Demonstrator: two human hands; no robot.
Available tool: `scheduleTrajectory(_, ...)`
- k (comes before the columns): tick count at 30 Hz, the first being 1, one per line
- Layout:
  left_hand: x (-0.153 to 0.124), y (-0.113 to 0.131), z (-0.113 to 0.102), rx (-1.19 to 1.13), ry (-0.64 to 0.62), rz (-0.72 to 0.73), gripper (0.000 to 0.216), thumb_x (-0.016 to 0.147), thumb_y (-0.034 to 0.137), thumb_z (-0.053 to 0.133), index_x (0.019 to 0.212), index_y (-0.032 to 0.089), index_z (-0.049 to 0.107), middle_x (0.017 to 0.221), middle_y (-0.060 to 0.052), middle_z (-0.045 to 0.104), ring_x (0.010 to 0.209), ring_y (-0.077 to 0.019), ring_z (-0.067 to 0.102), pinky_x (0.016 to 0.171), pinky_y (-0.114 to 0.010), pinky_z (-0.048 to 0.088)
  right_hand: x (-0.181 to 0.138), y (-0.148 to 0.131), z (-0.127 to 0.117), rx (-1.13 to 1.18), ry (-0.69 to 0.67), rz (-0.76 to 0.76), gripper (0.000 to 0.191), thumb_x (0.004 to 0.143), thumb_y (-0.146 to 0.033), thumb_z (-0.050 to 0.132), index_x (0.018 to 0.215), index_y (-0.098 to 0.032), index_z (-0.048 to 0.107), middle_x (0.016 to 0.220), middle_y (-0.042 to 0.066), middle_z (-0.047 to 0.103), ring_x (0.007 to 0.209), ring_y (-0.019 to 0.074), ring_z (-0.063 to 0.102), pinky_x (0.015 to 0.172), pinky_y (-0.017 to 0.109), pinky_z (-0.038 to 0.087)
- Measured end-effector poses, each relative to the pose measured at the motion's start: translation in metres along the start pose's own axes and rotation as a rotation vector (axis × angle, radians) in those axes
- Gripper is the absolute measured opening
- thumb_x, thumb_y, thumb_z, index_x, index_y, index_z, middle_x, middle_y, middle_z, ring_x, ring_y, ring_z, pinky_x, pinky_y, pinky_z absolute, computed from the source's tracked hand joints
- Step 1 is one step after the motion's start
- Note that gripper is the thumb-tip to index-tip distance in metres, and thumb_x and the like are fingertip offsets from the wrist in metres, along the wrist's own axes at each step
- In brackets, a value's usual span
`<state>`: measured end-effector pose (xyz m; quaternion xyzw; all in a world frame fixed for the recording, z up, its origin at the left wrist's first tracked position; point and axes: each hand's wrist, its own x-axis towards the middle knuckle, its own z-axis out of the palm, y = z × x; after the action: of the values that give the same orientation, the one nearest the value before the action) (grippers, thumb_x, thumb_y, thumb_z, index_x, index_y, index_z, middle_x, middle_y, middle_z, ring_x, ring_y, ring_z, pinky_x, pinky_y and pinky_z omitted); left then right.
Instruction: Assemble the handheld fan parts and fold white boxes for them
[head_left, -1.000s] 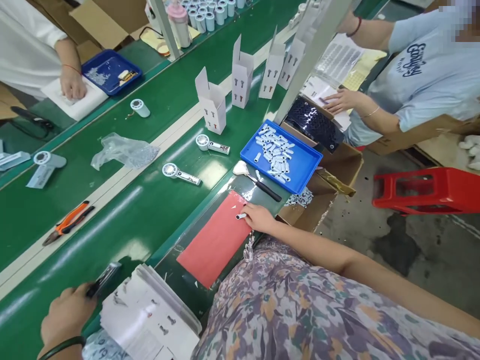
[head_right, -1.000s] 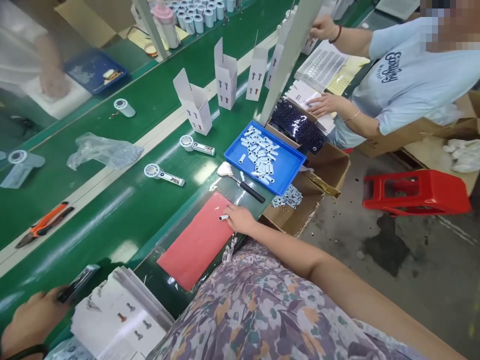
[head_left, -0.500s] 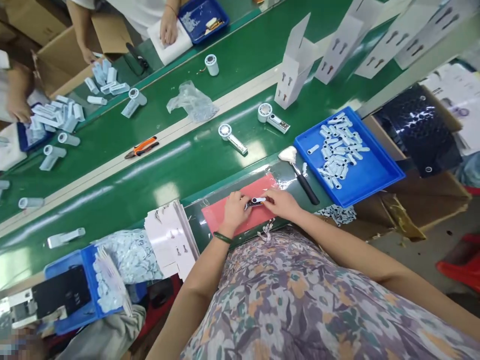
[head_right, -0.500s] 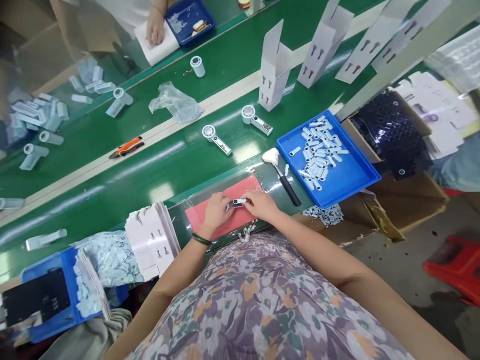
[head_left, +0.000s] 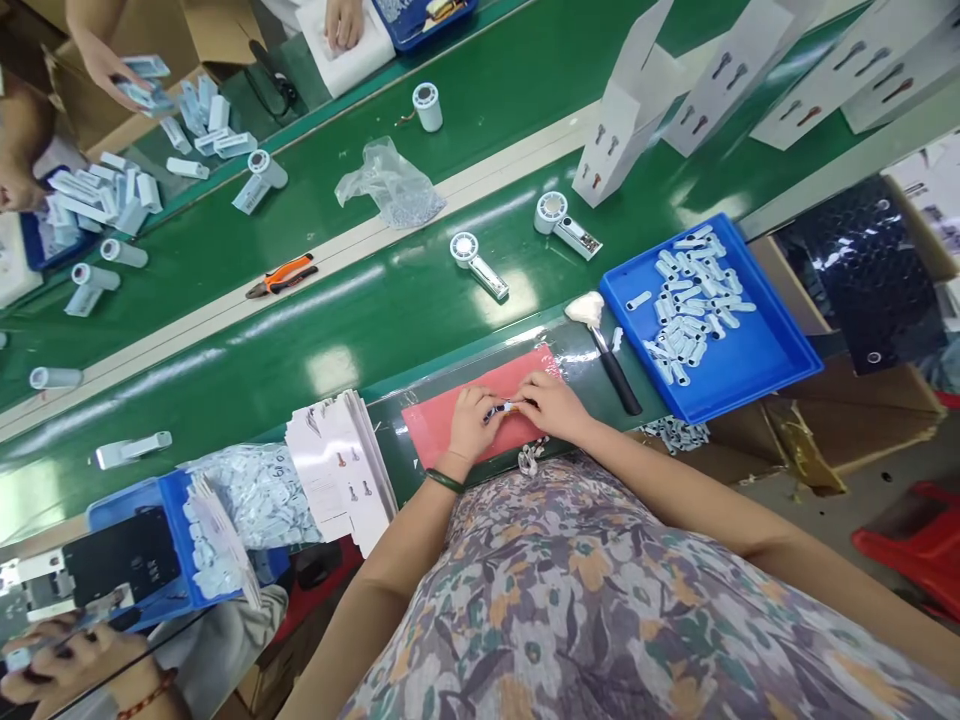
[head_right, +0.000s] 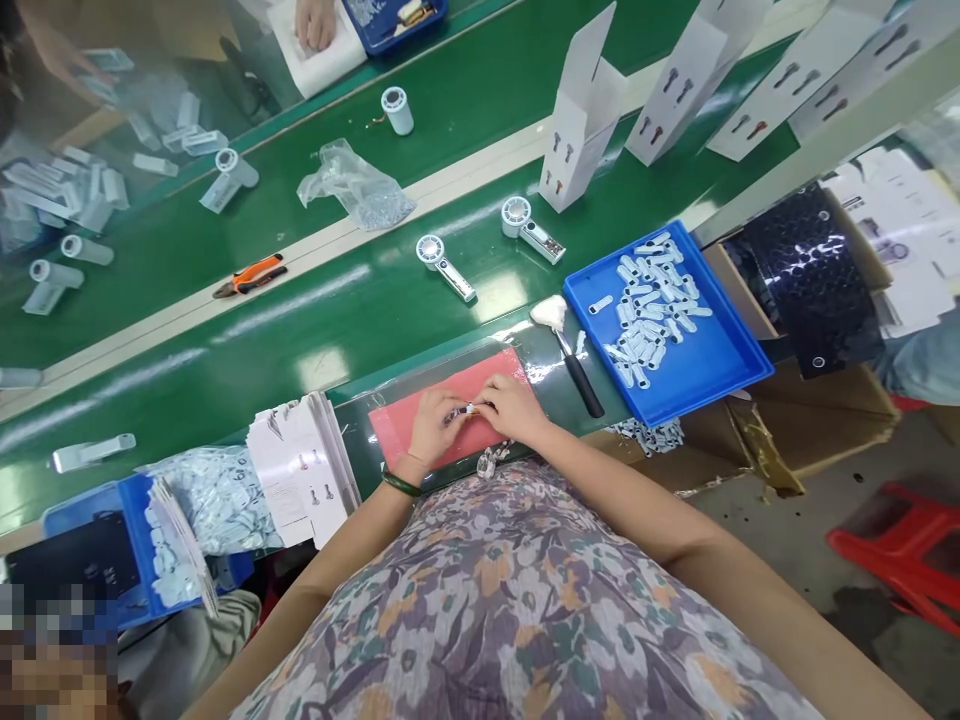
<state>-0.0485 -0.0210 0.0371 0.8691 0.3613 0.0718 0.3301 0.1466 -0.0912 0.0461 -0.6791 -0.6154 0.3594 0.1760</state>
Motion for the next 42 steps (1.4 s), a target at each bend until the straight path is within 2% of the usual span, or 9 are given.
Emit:
scheduleTrajectory(4, 0.001, 0.004, -0.004, -0.004, -0.024, -0.024, 0.009, 0.097, 0.027, 0.064, 0.097, 0.024, 0.073, 0.103, -0.006, 0.069, 0.104, -0.025, 0.06, 0.098, -0.044, 0.049, 0.005, 0.005, 0.002, 0.016, -0.011, 0.02, 0.018, 0.096, -0.021, 0.064, 0.11, -0.022, 0.075, 0.116, 0.009, 0.067, 0.113, 0.0241, 0.062, 0.1, 0.038, 0.049)
scheduleTrajectory(9, -0.01, 0.017, -0.005, 0.015, -0.057, -0.083, 0.01, 0.092, 0.021, 0.069, 0.1, 0.024, 0.074, 0.102, -0.007, 0.068, 0.104, -0.0262, 0.06, 0.096, -0.044, 0.051, -0.005, 0.005, 0.005, 0.001, -0.108, -0.004, 0.041, 0.093, -0.022, 0.07, 0.133, -0.026, 0.069, 0.132, 0.01, 0.067, 0.121, 0.0291, 0.058, 0.102, 0.044, 0.045)
scheduleTrajectory(14, -0.015, 0.024, 0.006, 0.056, -0.06, -0.199, 0.024, 0.093, 0.018, 0.065, 0.114, 0.025, 0.075, 0.121, -0.013, 0.066, 0.121, -0.0333, 0.053, 0.103, -0.053, 0.049, -0.01, 0.0, 0.011, -0.026, -0.171, 0.038, 0.039, 0.099, -0.023, 0.06, 0.136, -0.029, 0.069, 0.133, 0.011, 0.067, 0.123, 0.0316, 0.054, 0.1, 0.046, 0.042)
scheduleTrajectory(22, -0.009, 0.021, -0.005, 0.089, -0.129, -0.149, 0.026, 0.093, 0.019, 0.064, 0.116, 0.027, 0.075, 0.117, -0.007, 0.07, 0.12, -0.0292, 0.056, 0.109, -0.049, 0.049, -0.008, -0.005, 0.006, -0.041, -0.186, 0.027, 0.04, 0.099, -0.025, 0.06, 0.139, -0.027, 0.067, 0.135, 0.011, 0.066, 0.125, 0.031, 0.053, 0.097, 0.044, 0.041)
scheduleTrajectory(27, -0.005, 0.02, -0.008, 0.154, -0.177, -0.171, 0.028, 0.095, 0.018, 0.059, 0.117, 0.026, 0.074, 0.114, -0.008, 0.071, 0.117, -0.0288, 0.057, 0.107, -0.047, 0.05, -0.01, -0.007, 0.01, -0.02, -0.147, 0.034, 0.039, 0.101, -0.022, 0.053, 0.137, -0.023, 0.067, 0.132, 0.015, 0.066, 0.121, 0.0338, 0.054, 0.098, 0.049, 0.039)
scheduleTrajectory(32, 0.002, 0.023, -0.016, 0.238, -0.218, -0.095, 0.027, 0.091, 0.022, 0.065, 0.117, 0.025, 0.072, 0.116, -0.01, 0.068, 0.117, -0.0294, 0.058, 0.105, -0.045, 0.05, -0.008, -0.018, 0.015, -0.016, -0.035, 0.049, 0.035, 0.097, -0.021, 0.061, 0.13, -0.023, 0.071, 0.128, 0.014, 0.069, 0.117, 0.0316, 0.058, 0.098, 0.047, 0.043)
scheduleTrajectory(35, 0.011, 0.019, -0.033, 0.296, -0.232, -0.01, 0.028, 0.084, 0.018, 0.066, 0.111, 0.022, 0.073, 0.111, -0.011, 0.067, 0.109, -0.0303, 0.061, 0.097, -0.046, 0.054, -0.014, -0.011, 0.002, -0.026, 0.1, 0.067, 0.038, 0.092, -0.025, 0.071, 0.13, -0.027, 0.071, 0.132, 0.008, 0.068, 0.118, 0.0263, 0.06, 0.099, 0.04, 0.045)
scheduleTrajectory(38, 0.039, 0.001, -0.064, 0.348, -0.234, 0.059, 0.027, 0.08, 0.012, 0.061, 0.1, 0.022, 0.075, 0.107, -0.012, 0.068, 0.105, -0.0305, 0.063, 0.096, -0.046, 0.055, -0.037, 0.021, -0.031, -0.059, 0.294, 0.19, 0.03, 0.097, -0.025, 0.065, 0.126, -0.027, 0.072, 0.129, 0.008, 0.069, 0.118, 0.0246, 0.06, 0.102, 0.039, 0.045)
scheduleTrajectory(42, 0.103, -0.032, -0.119, 0.514, -0.11, 0.001, 0.025, 0.084, 0.016, 0.059, 0.099, 0.021, 0.079, 0.13, -0.018, 0.063, 0.132, -0.0413, 0.052, 0.109, -0.061, 0.046, -0.08, 0.082, -0.084, -0.118, 0.523, 0.468, 0.031, 0.103, -0.02, 0.047, 0.118, -0.018, 0.074, 0.116, 0.015, 0.07, 0.11, 0.031, 0.06, 0.098, 0.046, 0.046)
